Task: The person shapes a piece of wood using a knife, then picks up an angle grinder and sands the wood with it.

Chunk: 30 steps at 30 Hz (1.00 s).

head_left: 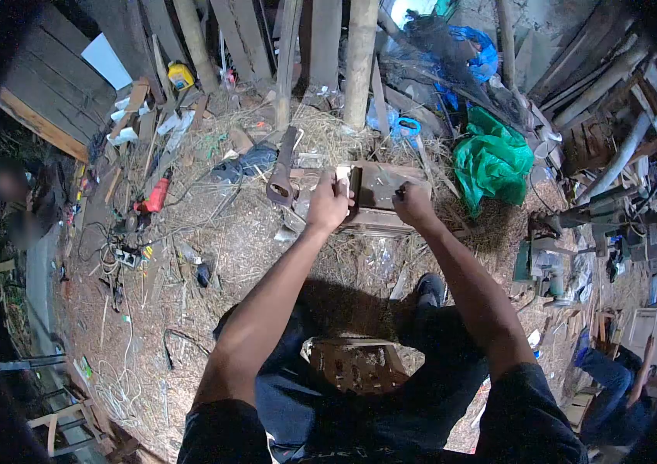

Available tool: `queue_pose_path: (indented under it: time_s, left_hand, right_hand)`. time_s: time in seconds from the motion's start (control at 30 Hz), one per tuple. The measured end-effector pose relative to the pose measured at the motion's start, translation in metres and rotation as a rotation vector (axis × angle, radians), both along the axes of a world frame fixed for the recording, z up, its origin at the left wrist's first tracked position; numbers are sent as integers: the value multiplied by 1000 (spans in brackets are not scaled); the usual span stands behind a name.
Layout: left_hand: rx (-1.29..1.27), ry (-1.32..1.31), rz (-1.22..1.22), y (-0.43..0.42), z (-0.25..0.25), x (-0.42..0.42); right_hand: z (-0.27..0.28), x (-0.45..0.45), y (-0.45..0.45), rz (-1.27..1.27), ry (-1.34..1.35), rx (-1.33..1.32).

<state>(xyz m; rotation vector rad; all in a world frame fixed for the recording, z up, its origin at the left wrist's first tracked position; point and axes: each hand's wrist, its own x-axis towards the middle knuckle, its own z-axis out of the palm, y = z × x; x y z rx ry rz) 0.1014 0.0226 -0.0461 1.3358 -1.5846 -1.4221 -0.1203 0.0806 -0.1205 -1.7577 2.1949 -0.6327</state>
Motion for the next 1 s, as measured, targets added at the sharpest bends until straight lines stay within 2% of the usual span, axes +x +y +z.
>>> queue_pose_path:
  time_s: [0.07, 0.17, 0.3, 0.4, 0.43, 0.5, 0.57, 0.6, 0.7, 0.73, 0.77, 0.83, 0.87, 0.93, 0.97, 1.0]
  left_hand:
    - [20, -91, -25, -17, -62, 4]
    - [21, -139, -1, -33, -114, 11]
    - [24, -90, 95, -58, -150, 24]
    - [129, -21, 201, -75, -172, 42]
    - [150, 2, 222, -77, -150, 50]
    - [351, 45, 169, -68, -97, 64]
    - [287, 142, 231, -69, -102, 71]
    - [349, 179, 238, -69, -89, 77]
    - [420, 223, 252, -78, -83, 93]
    - [420, 227, 264, -82, -85, 99]
    - [432, 265, 396, -84, -95, 101]
    - [450, 103, 292, -109, -101, 116]
    - [316, 32, 278, -121, -119, 120]
    - [83, -49, 355, -129, -116, 131]
    - [-18, -62, 431, -127, -100, 133]
    - [-10, 172, 520, -139, -122, 127]
  right_hand:
    - [-1, 18, -10, -46, -38, 43]
    - [-12, 32, -33, -83, -65, 80]
    - [-35, 32, -62, -88, -24, 96]
    - [-40, 50, -73, -144, 88, 156]
    - [-36, 53, -77, -139, 159, 212]
    - [-31, 65, -87, -124, 224, 301]
    - [-18, 79, -95, -103, 223, 373]
    - [25, 105, -93, -135, 100, 307]
    - [-38, 104, -107, -42, 282, 238]
    - [-49, 111, -111, -86, 206, 258]
    - [-60, 118, -115, -131, 132, 274]
    - [-74, 120, -112, -131, 133, 239]
    - [-78, 120, -110, -76, 197, 196]
    - [-91, 111, -109, 70, 399, 78]
    - [-97, 107, -107, 130, 496, 18]
    - [-95, 106, -105, 132, 531, 10]
